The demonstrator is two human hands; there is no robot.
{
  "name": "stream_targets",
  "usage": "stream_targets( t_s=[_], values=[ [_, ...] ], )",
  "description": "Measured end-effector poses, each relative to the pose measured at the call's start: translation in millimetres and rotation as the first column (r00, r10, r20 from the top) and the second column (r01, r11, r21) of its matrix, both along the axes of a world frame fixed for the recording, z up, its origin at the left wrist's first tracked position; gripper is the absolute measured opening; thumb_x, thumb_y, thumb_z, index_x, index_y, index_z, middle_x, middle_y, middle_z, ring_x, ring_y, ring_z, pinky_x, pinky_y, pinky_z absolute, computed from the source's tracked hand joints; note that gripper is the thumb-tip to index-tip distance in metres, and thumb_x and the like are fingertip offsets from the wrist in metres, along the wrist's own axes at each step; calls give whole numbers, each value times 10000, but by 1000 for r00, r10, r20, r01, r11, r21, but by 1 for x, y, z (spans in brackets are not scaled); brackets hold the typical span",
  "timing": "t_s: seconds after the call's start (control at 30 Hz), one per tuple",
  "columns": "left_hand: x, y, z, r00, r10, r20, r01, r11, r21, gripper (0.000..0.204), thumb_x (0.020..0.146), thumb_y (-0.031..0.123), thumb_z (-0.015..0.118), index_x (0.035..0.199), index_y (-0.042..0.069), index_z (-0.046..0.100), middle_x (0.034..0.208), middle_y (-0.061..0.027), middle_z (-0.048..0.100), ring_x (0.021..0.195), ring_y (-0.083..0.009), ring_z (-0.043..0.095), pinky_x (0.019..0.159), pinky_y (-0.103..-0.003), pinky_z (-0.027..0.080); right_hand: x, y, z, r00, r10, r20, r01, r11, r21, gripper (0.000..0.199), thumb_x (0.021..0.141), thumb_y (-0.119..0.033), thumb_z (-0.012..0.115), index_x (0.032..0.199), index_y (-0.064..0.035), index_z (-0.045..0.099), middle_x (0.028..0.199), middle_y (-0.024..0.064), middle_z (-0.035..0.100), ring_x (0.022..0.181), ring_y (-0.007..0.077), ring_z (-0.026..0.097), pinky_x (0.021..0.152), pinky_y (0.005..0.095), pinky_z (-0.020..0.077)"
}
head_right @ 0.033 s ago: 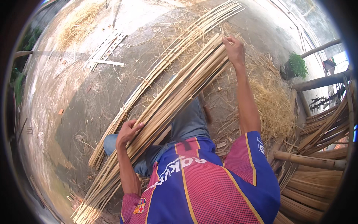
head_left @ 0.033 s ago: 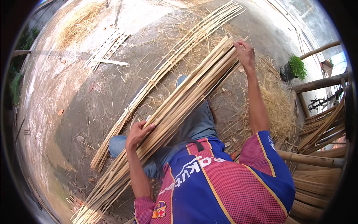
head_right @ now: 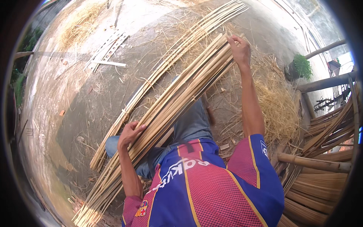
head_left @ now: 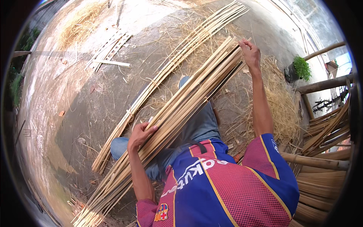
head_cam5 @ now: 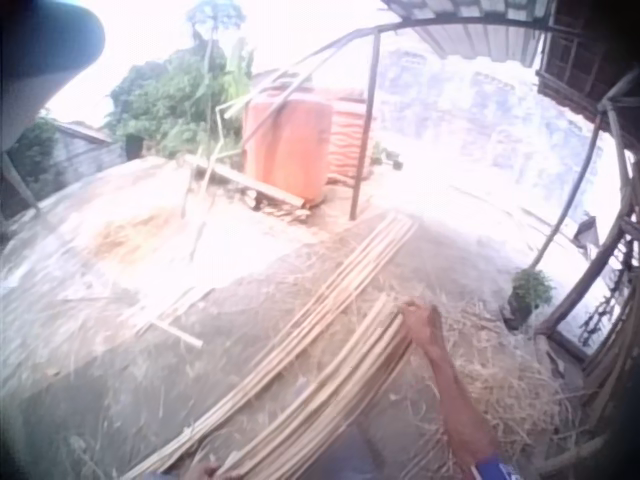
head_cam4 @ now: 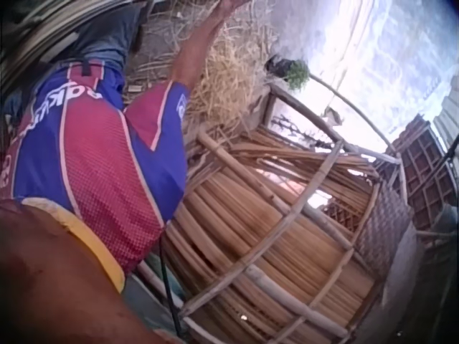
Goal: The person gathers thin bamboo strips from the ground, aligns them into a bundle, and ties them together with a string. The person then lifts the completed bundle and places it aside.
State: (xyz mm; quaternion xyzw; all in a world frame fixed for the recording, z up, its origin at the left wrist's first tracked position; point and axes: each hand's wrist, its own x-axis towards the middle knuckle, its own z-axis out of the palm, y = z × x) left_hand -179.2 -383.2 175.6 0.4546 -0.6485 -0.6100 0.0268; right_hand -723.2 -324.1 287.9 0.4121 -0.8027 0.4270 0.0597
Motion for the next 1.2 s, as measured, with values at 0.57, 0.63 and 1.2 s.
stream_targets(
  t_s=[0.57,0.63,1.2],
  values=[
    [9,-7,-7,981,-147,-127,136,986,-95,491,902,496,752,898,20,634,728,24,460,706,-100,412,634,-309,365,-15,-44,-29,634,158,757,-90,987,-131,287,954,-266,743,918,10,670,776,47,656,683,130,681,627,248,638],
    [6,-7,-6,990,-117,-84,113,992,-58,496,904,500,749,893,17,641,713,21,453,695,-98,406,629,-308,359,-17,-53,-35,724,4,690,-15,1000,9,282,960,-231,729,870,26,657,746,65,638,575,157,666,530,273,631],
    [-3,-4,-19,995,28,-96,-30,999,-14,478,917,484,743,879,19,636,715,44,471,697,-85,384,634,-291,333,-43,-68,-3,897,-8,442,-17,998,53,237,907,-154,680,740,13,660,720,134,711,600,212,742,492,265,592]
  ],
)
